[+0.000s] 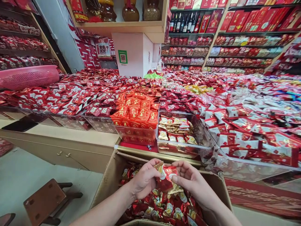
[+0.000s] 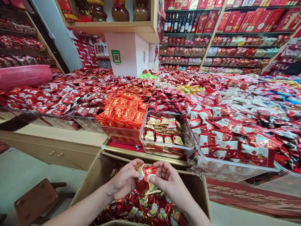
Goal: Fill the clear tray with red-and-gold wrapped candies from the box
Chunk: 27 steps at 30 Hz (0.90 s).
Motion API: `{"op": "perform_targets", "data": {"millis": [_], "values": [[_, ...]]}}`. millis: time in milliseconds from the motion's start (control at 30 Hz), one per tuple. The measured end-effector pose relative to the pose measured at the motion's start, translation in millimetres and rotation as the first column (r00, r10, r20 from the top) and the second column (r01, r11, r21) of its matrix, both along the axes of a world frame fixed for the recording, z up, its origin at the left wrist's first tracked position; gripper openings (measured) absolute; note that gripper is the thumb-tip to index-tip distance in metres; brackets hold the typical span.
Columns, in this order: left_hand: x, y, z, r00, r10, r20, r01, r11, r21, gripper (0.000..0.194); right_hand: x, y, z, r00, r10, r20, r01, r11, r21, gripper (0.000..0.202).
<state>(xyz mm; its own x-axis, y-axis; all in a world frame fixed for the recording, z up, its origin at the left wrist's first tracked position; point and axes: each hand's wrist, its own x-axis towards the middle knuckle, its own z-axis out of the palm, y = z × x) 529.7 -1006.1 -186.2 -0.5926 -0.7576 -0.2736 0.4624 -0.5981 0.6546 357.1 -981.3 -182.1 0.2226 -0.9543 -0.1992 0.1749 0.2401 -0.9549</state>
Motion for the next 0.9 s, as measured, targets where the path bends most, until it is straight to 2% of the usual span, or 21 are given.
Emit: {"op": "perform_targets", "data": {"millis": [133,233,300,400,467,567,600,667,800,900], "values": [[0.5,-3.4,0.8,0.998,0.054,0.030,-0.054,0.999,-0.002,0.020,1.9,-0.5,-1.0,0.983,-0.135,0.125,0.132,0.991,0.032,0.039],[0.0,-3.6,-1.3,0.990,-0.042,0.137,0.053,0.996,-0.078,0.011,6.1,0.9,0.9,0.970,-0.181,0.162,0.178,0.983,0.037,0.037],[-1.7,-1.9,-3.9,0.945,-0.104,0.311,0.158,0.975,-0.154,0.007,9.7,1.9,2.1,0.968,-0.207,0.141,0.208,0.978,0.010,0.034],[-4.9,2.0,-6.0,0.827,-0.042,0.561,0.269,0.905,-0.329,0.024,13.3,2.5,1.4,0.972,-0.226,0.055,0.228,0.973,-0.025,0.027],[-5.8,4.5,-4.8,0.788,0.006,0.615,0.335,0.834,-0.438,0.026,13.0,1.8,-0.6,0.976,-0.218,-0.001,0.218,0.976,-0.026,0.028],[-5.7,6.9,-1.0,0.774,-0.012,0.633,0.420,0.758,-0.499,0.025,10.3,0.0,-3.2,0.978,-0.202,-0.058,0.201,0.979,-0.016,0.033],[-5.7,7.2,0.0,0.775,-0.019,0.632,0.424,0.756,-0.498,0.025,9.5,-0.5,-3.4,0.977,-0.201,-0.069,0.201,0.980,-0.015,0.033],[-5.8,6.8,0.6,0.796,-0.033,0.605,0.391,0.790,-0.472,0.026,9.0,-0.9,-3.0,0.981,-0.187,-0.059,0.186,0.982,-0.019,0.031],[-6.2,2.6,-2.5,0.867,0.006,0.499,0.224,0.888,-0.400,0.028,12.4,1.5,-3.4,0.990,-0.135,0.047,0.136,0.990,-0.030,0.035],[-5.7,-0.1,-4.6,0.888,0.033,0.458,0.165,0.909,-0.384,0.029,14.1,4.1,-3.4,0.996,-0.091,0.018,0.092,0.993,-0.080,0.030]]}}
